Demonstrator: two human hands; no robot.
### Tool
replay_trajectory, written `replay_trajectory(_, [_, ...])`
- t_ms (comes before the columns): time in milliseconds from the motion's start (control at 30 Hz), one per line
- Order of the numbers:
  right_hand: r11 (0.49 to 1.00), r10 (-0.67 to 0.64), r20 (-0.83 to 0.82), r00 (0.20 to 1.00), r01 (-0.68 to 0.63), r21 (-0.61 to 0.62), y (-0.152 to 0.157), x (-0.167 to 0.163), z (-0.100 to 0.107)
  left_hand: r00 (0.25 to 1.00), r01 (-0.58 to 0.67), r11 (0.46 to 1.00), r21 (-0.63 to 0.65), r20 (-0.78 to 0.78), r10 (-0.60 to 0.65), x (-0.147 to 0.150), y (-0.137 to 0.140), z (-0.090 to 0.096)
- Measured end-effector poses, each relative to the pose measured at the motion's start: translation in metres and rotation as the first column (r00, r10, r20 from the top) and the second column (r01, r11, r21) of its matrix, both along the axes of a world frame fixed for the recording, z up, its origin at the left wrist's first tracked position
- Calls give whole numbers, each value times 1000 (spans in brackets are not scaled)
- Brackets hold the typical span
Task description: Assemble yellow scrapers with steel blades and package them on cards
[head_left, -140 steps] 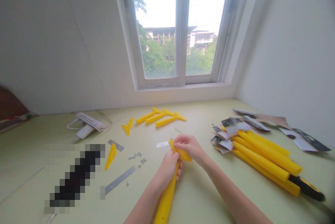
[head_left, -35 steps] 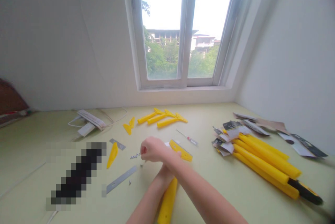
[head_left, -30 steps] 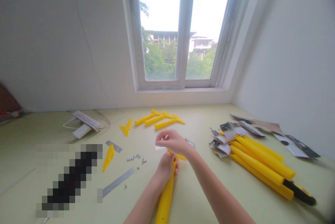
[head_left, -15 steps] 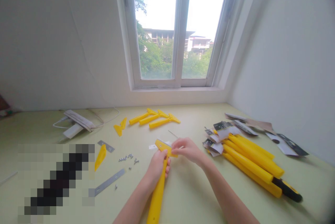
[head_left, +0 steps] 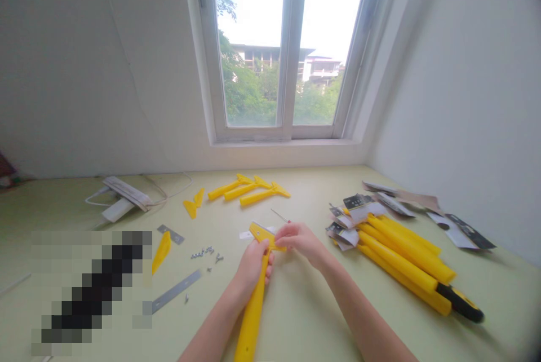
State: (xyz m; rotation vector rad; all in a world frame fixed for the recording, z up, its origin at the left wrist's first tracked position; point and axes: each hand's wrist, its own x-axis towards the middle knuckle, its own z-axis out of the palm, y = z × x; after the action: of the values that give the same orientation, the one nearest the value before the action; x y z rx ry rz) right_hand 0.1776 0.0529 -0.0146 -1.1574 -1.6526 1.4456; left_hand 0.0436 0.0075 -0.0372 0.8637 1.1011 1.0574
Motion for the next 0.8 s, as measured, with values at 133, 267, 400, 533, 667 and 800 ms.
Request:
replay_trajectory(133, [998, -53, -53, 997, 51, -36, 0, -1, 1, 1000, 3, 1000, 5, -2, -3, 1, 0, 1])
replay_trajectory(267, [981, -87, -142, 986, 60, -187, -1, -1, -1, 1000, -4, 1000, 7, -3, 4, 1, 0, 4])
replay_trajectory(400, [963, -64, -174, 983, 15, -269, -1, 1, -2, 1000, 1, 1000, 16, 1, -1, 0, 0, 5])
replay_trajectory(533, [968, -2, -169, 986, -40, -249, -1, 1, -2, 1000, -7, 1000, 11, -13, 7, 1, -2, 6])
replay_trajectory(667, [975, -2, -166, 986, -35, -220, 0, -1, -2, 1000, -19, 1000, 7, -15, 19, 1, -3, 8])
replay_trajectory(800, [977, -3, -167, 986, -33, -211, 1, -1, -3, 1000, 1, 1000, 13, -7, -1, -1, -1, 7])
